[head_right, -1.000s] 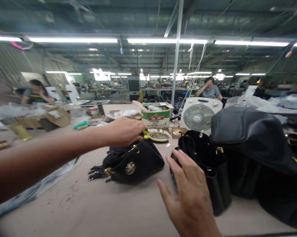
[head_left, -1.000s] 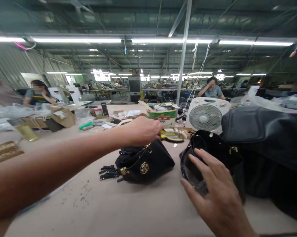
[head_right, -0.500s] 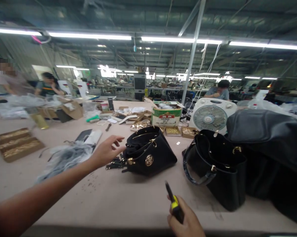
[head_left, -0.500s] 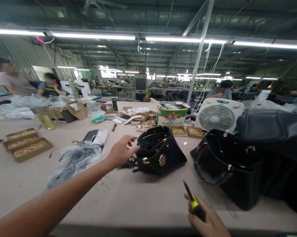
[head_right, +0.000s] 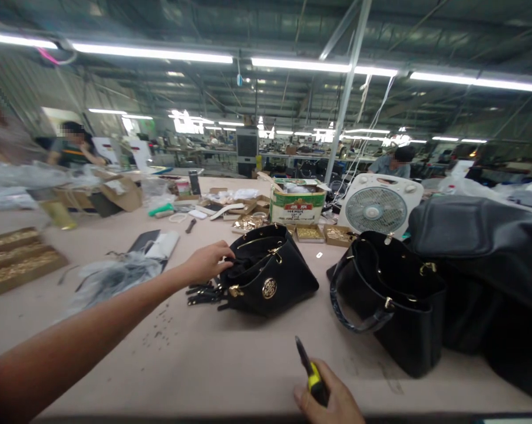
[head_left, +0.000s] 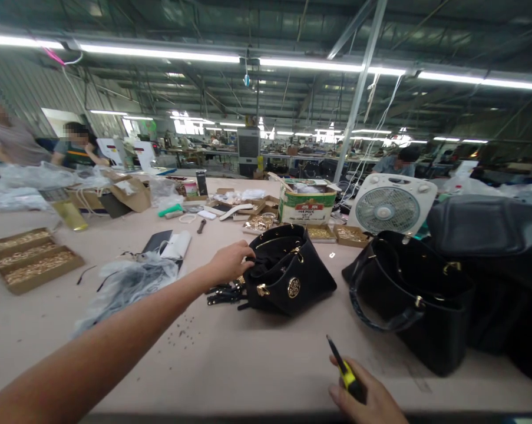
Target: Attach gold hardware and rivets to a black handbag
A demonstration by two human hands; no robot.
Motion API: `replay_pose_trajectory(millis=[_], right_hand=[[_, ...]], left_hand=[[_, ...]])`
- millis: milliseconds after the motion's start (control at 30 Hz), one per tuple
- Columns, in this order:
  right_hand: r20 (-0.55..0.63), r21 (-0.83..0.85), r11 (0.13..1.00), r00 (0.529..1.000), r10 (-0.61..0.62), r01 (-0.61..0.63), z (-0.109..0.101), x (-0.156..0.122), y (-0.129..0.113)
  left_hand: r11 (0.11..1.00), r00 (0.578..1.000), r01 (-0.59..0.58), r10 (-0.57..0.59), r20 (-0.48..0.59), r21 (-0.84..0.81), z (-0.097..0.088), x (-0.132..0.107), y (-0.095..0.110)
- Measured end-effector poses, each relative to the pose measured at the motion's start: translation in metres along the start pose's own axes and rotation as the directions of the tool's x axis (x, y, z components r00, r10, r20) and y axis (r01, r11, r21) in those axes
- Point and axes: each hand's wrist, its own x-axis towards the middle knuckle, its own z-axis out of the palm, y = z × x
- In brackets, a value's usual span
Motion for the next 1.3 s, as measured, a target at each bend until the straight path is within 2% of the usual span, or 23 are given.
replay_pose_trajectory(millis=[100,200,333,467,600,733,867,1033,1100,1300], right_hand=[[-0.023,-0.226,0.974,1.0,-0.012,0.007,-0.004,0.015,0.008],[-0.111,-0.39,0.92,0.99,-0.091,0.041,-0.005,0.025,0.02],[-0.045,-0.472,0.878,0.993,-0.113,0.079,-0.004,0.028,0.033],[-0.025,-0.518,0.848,0.989,-0.149,0.115,-0.005,0.027,0.034],[-0.041,-0.517,0.84,0.976,-0.214,0.162,-0.004,0.027,0.034],[-0.085,-0.511,0.836,0.956,-0.279,0.199,-0.001,0.026,0.041],[-0.095,-0.506,0.835,0.949,-0.301,0.214,-0.001,0.025,0.048],[-0.074,-0.5,0.838,0.954,-0.291,0.217,-0.002,0.025,0.052],[-0.091,-0.502,0.837,0.949,-0.302,0.218,-0.001,0.024,0.051],[-0.1,-0.517,0.83,0.948,-0.302,0.21,0.001,0.023,0.05]], left_hand=[[0.997,0.997,-0.073,0.073,0.0,0.004,-0.001,-0.005,0.009],[0.978,0.978,-0.202,0.204,-0.036,0.043,0.0,-0.02,0.032],[0.964,0.963,-0.249,0.257,-0.083,0.092,0.006,-0.043,0.066],[0.969,0.961,-0.238,0.245,-0.126,0.072,0.016,-0.051,0.08],[0.963,0.951,-0.261,0.268,-0.156,0.062,0.021,-0.047,0.077],[0.958,0.947,-0.285,0.287,-0.143,0.038,0.021,-0.047,0.074],[0.952,0.948,-0.301,0.293,-0.126,-0.056,0.018,-0.055,0.068],[0.937,0.945,-0.311,0.288,-0.155,-0.157,0.019,-0.067,0.051],[0.937,0.939,-0.324,0.301,-0.164,-0.133,0.022,-0.069,0.044],[0.918,0.895,-0.377,0.395,-0.206,0.121,0.023,-0.059,0.036]])
